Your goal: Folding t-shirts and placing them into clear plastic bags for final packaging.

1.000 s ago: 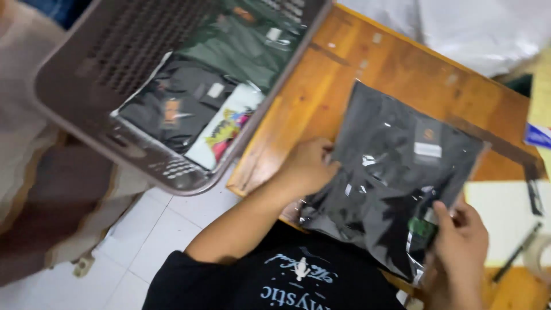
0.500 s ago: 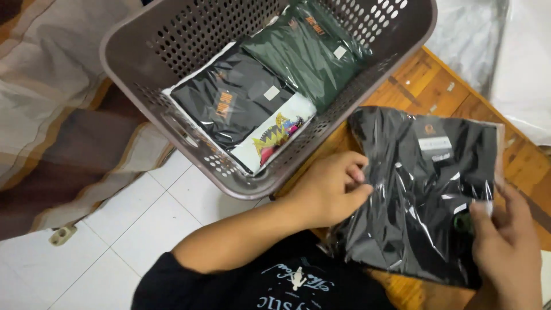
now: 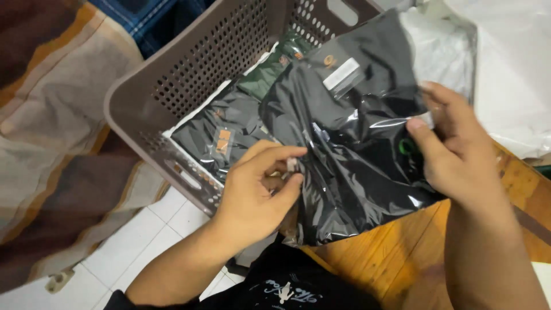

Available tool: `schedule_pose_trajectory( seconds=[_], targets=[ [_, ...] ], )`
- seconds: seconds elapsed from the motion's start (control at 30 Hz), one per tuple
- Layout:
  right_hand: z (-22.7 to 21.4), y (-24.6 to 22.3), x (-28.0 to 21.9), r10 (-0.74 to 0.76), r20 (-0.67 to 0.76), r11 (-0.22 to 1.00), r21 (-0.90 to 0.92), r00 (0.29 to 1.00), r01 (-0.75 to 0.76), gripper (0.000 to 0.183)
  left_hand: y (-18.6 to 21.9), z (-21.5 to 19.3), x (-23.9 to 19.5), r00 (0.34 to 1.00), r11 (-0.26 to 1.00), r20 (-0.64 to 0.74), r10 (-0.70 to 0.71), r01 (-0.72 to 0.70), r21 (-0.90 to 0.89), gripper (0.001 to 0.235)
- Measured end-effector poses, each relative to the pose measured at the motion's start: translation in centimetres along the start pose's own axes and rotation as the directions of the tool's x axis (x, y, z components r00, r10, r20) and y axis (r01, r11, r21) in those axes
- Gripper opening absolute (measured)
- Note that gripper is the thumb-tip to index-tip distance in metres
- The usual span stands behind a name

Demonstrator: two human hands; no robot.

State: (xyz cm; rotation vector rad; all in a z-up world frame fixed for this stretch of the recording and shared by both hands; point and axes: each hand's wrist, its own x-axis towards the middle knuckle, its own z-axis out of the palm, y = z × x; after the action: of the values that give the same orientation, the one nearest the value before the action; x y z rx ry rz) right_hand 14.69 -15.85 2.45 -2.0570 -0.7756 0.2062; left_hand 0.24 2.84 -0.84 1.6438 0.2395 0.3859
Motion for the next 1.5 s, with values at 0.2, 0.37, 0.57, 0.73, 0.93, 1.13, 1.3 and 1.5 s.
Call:
schedule_pose_trajectory(
  seconds=[0.2,0.37,0.57,0.73,0.93,1.13,1.3,1.5],
  targets=[
    [0.7,1.9,2.2,0.145,0.002,0.977,-0.159,0.989,-0.143,0.039,-1.9,-0.4,1.4,0.998,0.997,-0.002,-0.068,0.068,0.030,0.025],
    [2.1,6.1,6.6,0.056,0.007,0.976,-0.211,0.998,-0.053,0.041,-4.0,-1.3,3.9,0.997,0.998,-0.072,-0.040,0.036,-0.059,0.030],
    [3.1,6.0,14.3,-0.176,-0.034,0.905,-0.399,0.984,0.148,0.037,-3.5,-2.1,8.1,0.976,0.974,-0.193,0.103,-0.059,0.219,0.028],
    [5.5,9.5,15.6,0.099,0.074,0.400,-0.916,0.992,0.028,0.072,-6.0,-1.2,9.7,0.781,0.627,0.279,-0.559,0.178,0.759,0.059],
    [5.1,12.0,9.1,-0.035,0.115,0.720,-0.686,0.993,0.105,0.036,-9.8,1.0,8.7,0.626,0.534,0.476,-0.618,-0.110,0.838,0.062],
    [3.3,11.2,-0.9,-0.124,-0.013,0.874,-0.476,0.992,0.103,0.041,-14.4,5.3,11.1,0.666,0.343,0.449,-0.596,-0.294,0.892,0.059],
    [3.3,10.2,-7.8,0.229,0.177,0.755,-0.653,0.957,-0.060,0.056,-10.5,5.2,11.5,0.678,0.236,0.377,-0.631,-0.295,0.926,0.071],
    [3.7,11.7,-12.7,0.318,0.262,0.706,-0.707,0.911,-0.043,0.065,-12.0,5.0,12.0,0.612,0.123,0.299,-0.733,-0.313,0.942,0.077]
  ],
)
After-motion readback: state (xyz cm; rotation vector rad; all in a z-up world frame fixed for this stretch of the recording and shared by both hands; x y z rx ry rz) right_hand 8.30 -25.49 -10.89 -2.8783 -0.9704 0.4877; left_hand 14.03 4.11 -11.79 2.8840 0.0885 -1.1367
